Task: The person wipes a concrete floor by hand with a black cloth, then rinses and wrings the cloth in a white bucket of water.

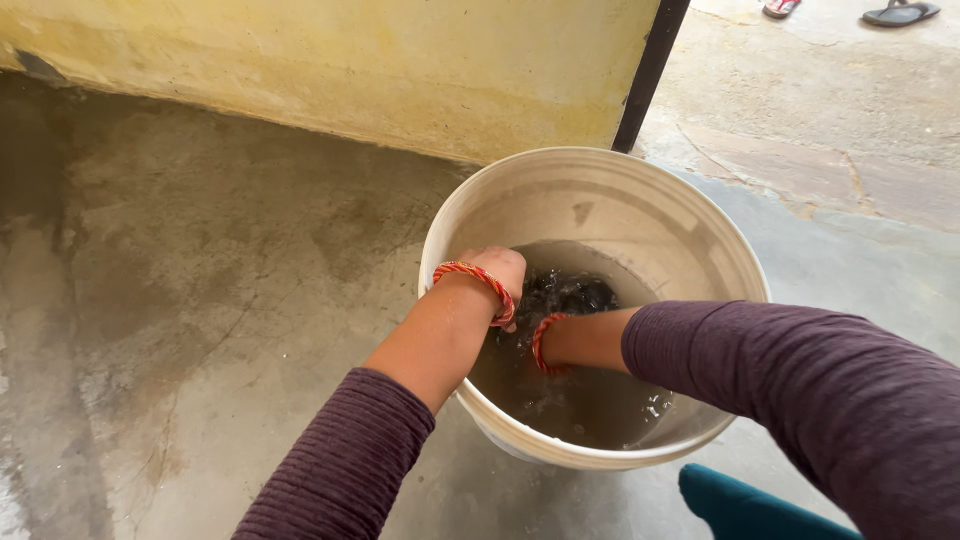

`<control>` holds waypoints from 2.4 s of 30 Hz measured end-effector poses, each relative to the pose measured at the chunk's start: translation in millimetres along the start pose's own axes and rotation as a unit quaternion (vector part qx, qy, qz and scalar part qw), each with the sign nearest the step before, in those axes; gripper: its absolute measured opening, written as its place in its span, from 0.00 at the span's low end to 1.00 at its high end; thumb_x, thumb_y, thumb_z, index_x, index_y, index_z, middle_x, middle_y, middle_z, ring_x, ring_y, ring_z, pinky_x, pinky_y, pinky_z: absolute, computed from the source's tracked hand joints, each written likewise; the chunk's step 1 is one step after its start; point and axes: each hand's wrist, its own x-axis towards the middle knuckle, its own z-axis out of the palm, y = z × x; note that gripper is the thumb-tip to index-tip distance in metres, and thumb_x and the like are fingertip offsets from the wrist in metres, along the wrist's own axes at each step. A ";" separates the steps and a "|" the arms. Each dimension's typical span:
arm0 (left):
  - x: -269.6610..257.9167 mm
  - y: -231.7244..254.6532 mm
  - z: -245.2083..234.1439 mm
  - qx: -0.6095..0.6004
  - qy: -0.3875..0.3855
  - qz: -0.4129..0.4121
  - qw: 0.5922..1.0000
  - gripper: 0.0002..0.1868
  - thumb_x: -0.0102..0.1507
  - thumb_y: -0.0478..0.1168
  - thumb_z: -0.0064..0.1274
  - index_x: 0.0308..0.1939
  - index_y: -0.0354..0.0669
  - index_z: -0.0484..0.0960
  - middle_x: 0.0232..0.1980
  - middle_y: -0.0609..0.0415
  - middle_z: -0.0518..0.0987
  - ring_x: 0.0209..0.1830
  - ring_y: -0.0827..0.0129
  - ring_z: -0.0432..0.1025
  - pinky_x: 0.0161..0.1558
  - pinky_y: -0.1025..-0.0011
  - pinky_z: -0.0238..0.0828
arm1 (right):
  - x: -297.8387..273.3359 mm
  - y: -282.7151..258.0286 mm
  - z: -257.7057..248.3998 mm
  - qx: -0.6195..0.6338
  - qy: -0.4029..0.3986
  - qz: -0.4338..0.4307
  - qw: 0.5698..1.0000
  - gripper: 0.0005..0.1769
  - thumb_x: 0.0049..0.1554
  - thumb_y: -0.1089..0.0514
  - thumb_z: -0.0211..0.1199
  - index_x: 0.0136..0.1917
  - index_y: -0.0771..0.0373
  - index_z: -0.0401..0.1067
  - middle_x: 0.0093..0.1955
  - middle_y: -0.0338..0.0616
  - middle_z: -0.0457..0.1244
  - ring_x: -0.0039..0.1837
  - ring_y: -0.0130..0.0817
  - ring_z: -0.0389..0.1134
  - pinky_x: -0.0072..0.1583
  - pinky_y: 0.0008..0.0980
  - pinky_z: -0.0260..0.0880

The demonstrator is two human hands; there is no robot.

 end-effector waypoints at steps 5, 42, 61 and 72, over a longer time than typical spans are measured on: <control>4.4 -5.6 -1.0 0.034 -0.023 -0.019 0.999 0.25 0.49 0.44 0.75 0.48 0.41 0.89 0.54 0.48 0.85 0.54 0.55 0.80 0.54 0.60 0.79 | -18.8 28.3 28.8 -0.013 -0.048 0.035 0.998 0.26 0.62 0.38 0.49 0.65 0.52 0.71 0.62 0.40 0.68 0.56 0.28 0.68 0.59 0.35 0.69; -27.2 -73.5 -79.1 -0.279 0.087 0.060 0.954 0.23 0.59 0.59 0.64 0.36 0.40 0.91 0.24 0.56 0.74 0.30 0.64 0.69 0.41 0.60 0.69 | -219.8 93.9 -169.0 0.007 -0.031 -0.256 0.966 0.32 0.50 0.29 0.69 0.59 0.50 0.83 0.52 0.25 0.72 0.55 0.17 0.68 0.55 0.26 0.65; 10.8 9.2 -5.2 0.080 0.105 0.019 0.991 0.27 0.53 0.57 0.69 0.48 0.43 0.88 0.53 0.44 0.83 0.56 0.54 0.78 0.58 0.61 0.74 | -67.2 37.0 -120.6 -0.058 0.072 0.014 0.996 0.53 0.42 0.15 0.64 0.58 0.63 0.75 0.58 0.51 0.68 0.59 0.48 0.69 0.62 0.48 0.69; 44.2 -9.5 10.3 0.044 -0.024 -0.022 0.998 0.34 0.52 0.60 0.70 0.54 0.43 0.86 0.60 0.48 0.82 0.59 0.53 0.77 0.60 0.57 0.73 | -62.1 14.6 -64.6 -0.086 0.015 -0.016 0.996 0.51 0.44 0.16 0.62 0.57 0.63 0.74 0.56 0.50 0.67 0.57 0.47 0.68 0.59 0.47 0.68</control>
